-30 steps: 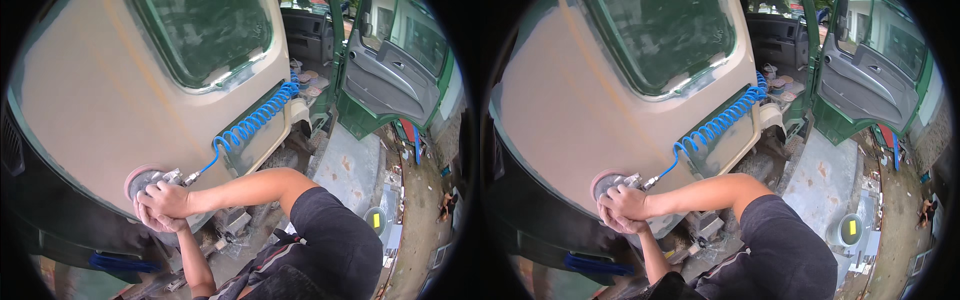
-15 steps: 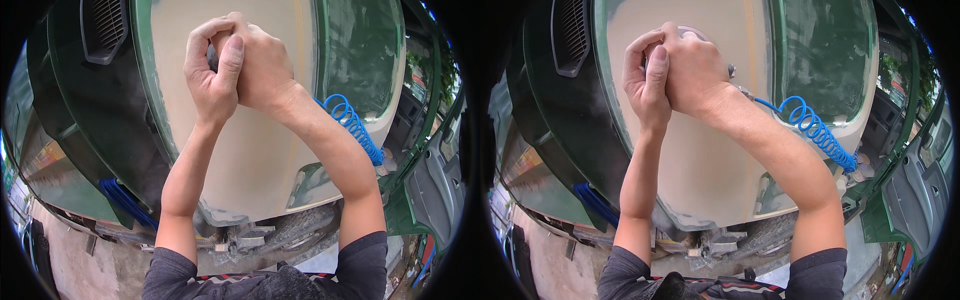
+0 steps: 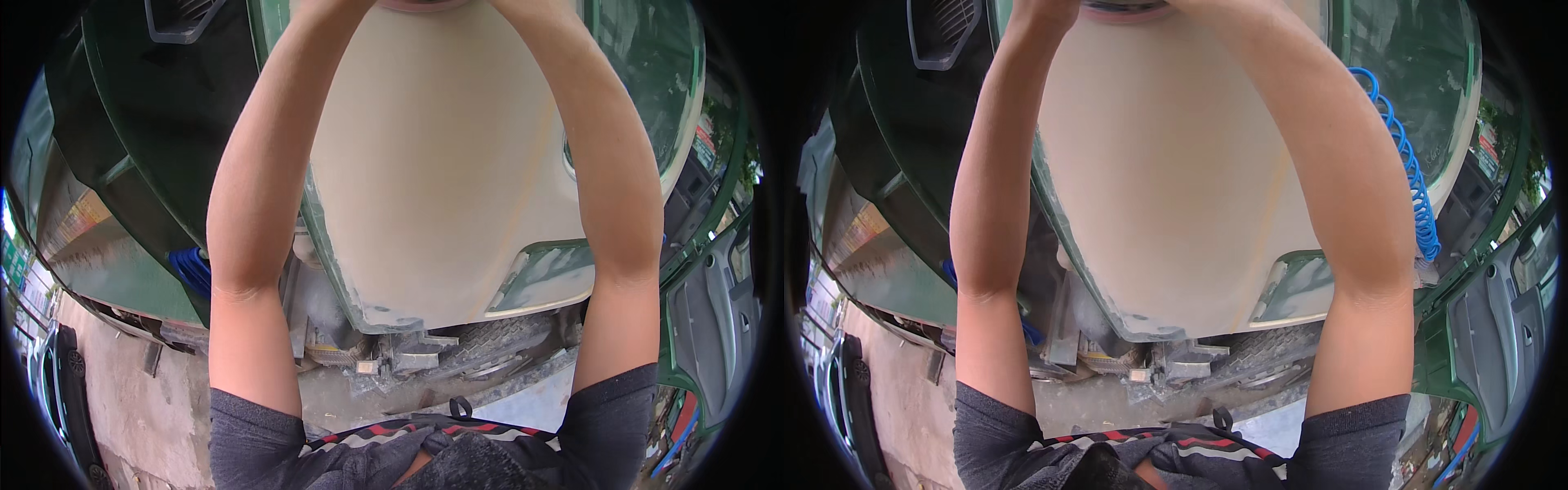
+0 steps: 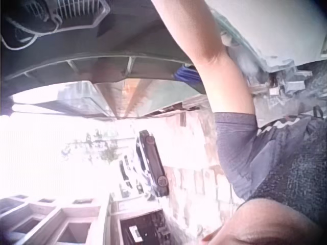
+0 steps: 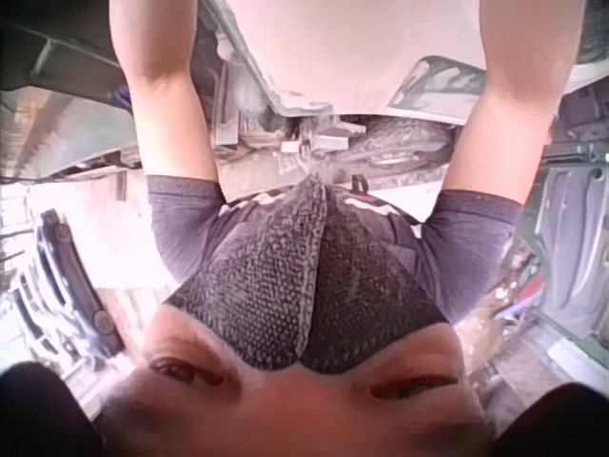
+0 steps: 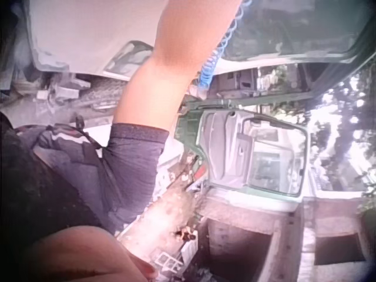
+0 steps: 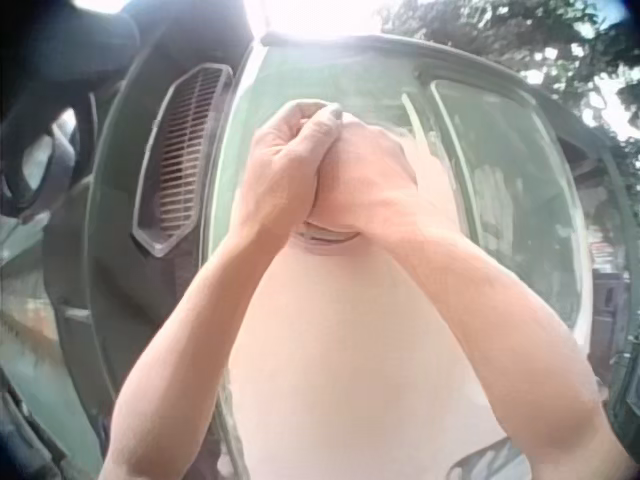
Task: The person sands the surface of a green truck panel using an air-powered orbital sander, moving the tool across a light-colored repair area and occasionally touching the surface by hand.
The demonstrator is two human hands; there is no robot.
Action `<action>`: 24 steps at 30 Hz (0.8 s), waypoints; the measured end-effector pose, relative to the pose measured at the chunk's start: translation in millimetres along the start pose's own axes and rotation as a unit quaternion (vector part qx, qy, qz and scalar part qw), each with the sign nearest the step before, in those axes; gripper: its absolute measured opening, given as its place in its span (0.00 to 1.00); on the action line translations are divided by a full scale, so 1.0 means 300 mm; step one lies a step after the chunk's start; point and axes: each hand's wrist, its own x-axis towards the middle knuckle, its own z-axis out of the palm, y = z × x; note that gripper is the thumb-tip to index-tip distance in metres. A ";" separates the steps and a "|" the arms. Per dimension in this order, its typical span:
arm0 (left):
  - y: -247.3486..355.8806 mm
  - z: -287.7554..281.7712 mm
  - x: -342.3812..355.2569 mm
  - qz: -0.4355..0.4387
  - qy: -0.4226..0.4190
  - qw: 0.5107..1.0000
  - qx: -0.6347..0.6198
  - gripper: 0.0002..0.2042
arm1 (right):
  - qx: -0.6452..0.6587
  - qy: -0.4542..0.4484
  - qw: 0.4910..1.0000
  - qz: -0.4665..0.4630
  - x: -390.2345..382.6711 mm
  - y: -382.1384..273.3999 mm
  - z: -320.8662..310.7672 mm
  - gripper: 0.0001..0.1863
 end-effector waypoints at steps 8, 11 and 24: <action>0.089 -0.057 -0.808 0.035 0.021 0.998 0.045 0.20 | 0.045 -0.033 0.998 -0.026 -0.689 -0.257 0.017 0.08; 0.145 -0.077 -1.106 -0.011 0.032 0.998 0.050 0.18 | -0.006 -0.060 0.998 -0.021 -0.910 -0.375 0.025 0.06; 0.128 -0.127 -1.060 0.012 0.062 0.992 0.106 0.19 | 0.031 -0.099 0.992 -0.066 -0.821 -0.410 0.050 0.07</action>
